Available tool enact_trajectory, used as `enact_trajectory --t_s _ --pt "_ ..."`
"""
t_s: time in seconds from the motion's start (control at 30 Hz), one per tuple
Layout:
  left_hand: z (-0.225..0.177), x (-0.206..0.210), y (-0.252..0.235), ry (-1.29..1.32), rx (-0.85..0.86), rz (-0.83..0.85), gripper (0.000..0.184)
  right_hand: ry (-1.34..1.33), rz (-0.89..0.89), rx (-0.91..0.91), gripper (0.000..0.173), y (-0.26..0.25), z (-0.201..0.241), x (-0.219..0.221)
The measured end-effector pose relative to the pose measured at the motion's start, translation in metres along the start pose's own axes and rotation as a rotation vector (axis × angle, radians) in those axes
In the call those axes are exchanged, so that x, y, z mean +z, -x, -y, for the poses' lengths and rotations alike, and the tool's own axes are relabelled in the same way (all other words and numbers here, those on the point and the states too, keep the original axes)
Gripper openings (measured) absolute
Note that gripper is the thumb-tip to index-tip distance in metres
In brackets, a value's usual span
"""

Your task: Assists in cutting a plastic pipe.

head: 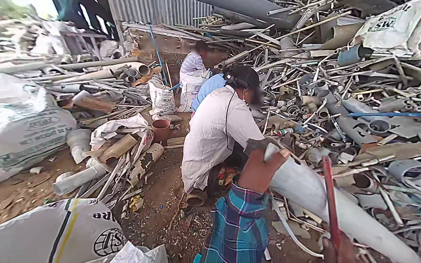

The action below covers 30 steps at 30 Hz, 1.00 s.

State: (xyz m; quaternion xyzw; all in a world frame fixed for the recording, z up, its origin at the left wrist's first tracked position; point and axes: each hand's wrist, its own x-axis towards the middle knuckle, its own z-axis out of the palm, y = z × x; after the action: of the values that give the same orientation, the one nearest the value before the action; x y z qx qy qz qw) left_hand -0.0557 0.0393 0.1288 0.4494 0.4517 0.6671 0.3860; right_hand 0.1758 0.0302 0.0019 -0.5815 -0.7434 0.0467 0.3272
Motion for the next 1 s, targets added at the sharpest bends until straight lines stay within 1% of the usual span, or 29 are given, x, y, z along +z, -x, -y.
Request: enact_trajectory --t_s 0.03,0.07,0.1,0.13,0.17,0.2,0.23,0.27,0.33,0.37,0.4,0.43,0.47,0.5,0.57,0.6,0.63,0.67,0.7,0.73,0.8,0.83,0.87,0.9,0.93,0.97,1.0 --pt "-0.013 0.007 0.006 -0.013 -0.036 -0.034 0.022 -0.013 -0.048 0.081 0.042 -0.004 -0.018 0.005" --pt "-0.018 0.012 0.009 -0.006 -0.042 -0.073 0.018 -0.017 -0.052 0.243 0.039 -0.012 -0.044 0.008" --pt "-0.016 0.015 0.009 0.018 -0.021 -0.109 0.015 -0.026 0.008 0.463 0.038 -0.022 -0.074 0.008" --pt "-0.011 0.016 0.007 0.045 0.016 -0.141 0.012 -0.034 0.094 0.661 0.042 -0.031 -0.106 0.005" --pt "-0.008 0.017 0.005 0.063 0.055 -0.171 0.011 -0.043 0.174 0.789 0.046 -0.036 -0.129 0.002" --pt "-0.005 0.017 0.004 0.069 0.087 -0.192 0.009 -0.047 0.236 0.834 0.048 -0.038 -0.136 -0.001" --pt "-0.002 0.016 0.002 0.073 0.115 -0.193 0.008 -0.056 0.278 0.815 0.047 -0.04 -0.127 -0.006" --pt "-0.001 0.015 0.0 0.076 0.134 -0.172 0.007 -0.08 0.26 0.722 0.043 -0.038 -0.103 -0.009" --pt "0.008 0.014 -0.002 0.083 0.184 -0.172 0.013 -0.108 0.161 0.412 0.039 -0.023 -0.047 -0.014" --pt "0.009 0.014 -0.002 0.083 0.203 -0.178 0.014 -0.104 0.118 0.256 0.039 -0.015 -0.026 -0.015" --pt "0.009 0.015 -0.002 0.074 0.216 -0.185 0.015 -0.09 0.088 0.144 0.038 -0.01 -0.014 -0.014" --pt "0.009 0.016 -0.002 0.069 0.227 -0.194 0.015 -0.087 0.087 0.119 0.038 -0.011 -0.013 -0.014" --pt "0.01 0.016 -0.002 0.064 0.238 -0.2 0.016 -0.092 0.1 0.175 0.038 -0.015 -0.024 -0.013" --pt "0.01 0.017 -0.002 0.058 0.239 -0.211 0.015 -0.106 0.158 0.319 0.037 -0.025 -0.044 -0.014" --pt "0.011 0.015 -0.004 0.057 0.249 -0.212 0.015 -0.122 0.3 0.67 0.039 -0.049 -0.101 -0.015" --pt "0.013 0.013 -0.006 0.059 0.255 -0.209 0.016 -0.137 0.317 0.793 0.042 -0.053 -0.127 -0.013" --pt "0.014 0.013 -0.007 0.064 0.259 -0.217 0.017 -0.157 0.308 0.865 0.044 -0.054 -0.143 -0.011" --pt "0.014 0.015 -0.007 0.07 0.266 -0.24 0.017 -0.173 0.291 0.87 0.044 -0.053 -0.143 -0.01" --pt "0.013 0.017 -0.008 0.074 0.274 -0.259 0.017 -0.19 0.276 0.806 0.042 -0.05 -0.128 -0.01" --pt "0.013 0.018 -0.008 0.072 0.279 -0.263 0.017 -0.203 0.26 0.685 0.039 -0.045 -0.104 -0.011" --pt "0.014 0.02 -0.006 0.07 0.281 -0.28 0.018 -0.22 0.202 0.356 0.035 -0.026 -0.052 -0.014" --pt "0.013 0.021 -0.005 0.065 0.278 -0.283 0.018 -0.216 0.163 0.213 0.034 -0.016 -0.033 -0.013" --pt "0.011 0.022 -0.004 0.059 0.279 -0.272 0.018 -0.204 0.136 0.131 0.033 -0.011 -0.023 -0.013" --pt "0.01 0.022 -0.002 0.055 0.282 -0.261 0.019 -0.187 0.089 0.117 0.032 -0.009 -0.024 -0.009" --pt "0.009 0.022 -0.001 0.05 0.282 -0.252 0.019 -0.17 0.056 0.172 0.032 -0.011 -0.035 -0.004" --pt "0.009 0.022 0.0 0.044 0.279 -0.255 0.019 -0.168 0.065 0.302 0.032 -0.018 -0.052 -0.001" --pt "0.009 0.021 0.0 0.033 0.273 -0.27 0.017 -0.188 0.128 0.49 0.035 -0.028 -0.074 -0.001"
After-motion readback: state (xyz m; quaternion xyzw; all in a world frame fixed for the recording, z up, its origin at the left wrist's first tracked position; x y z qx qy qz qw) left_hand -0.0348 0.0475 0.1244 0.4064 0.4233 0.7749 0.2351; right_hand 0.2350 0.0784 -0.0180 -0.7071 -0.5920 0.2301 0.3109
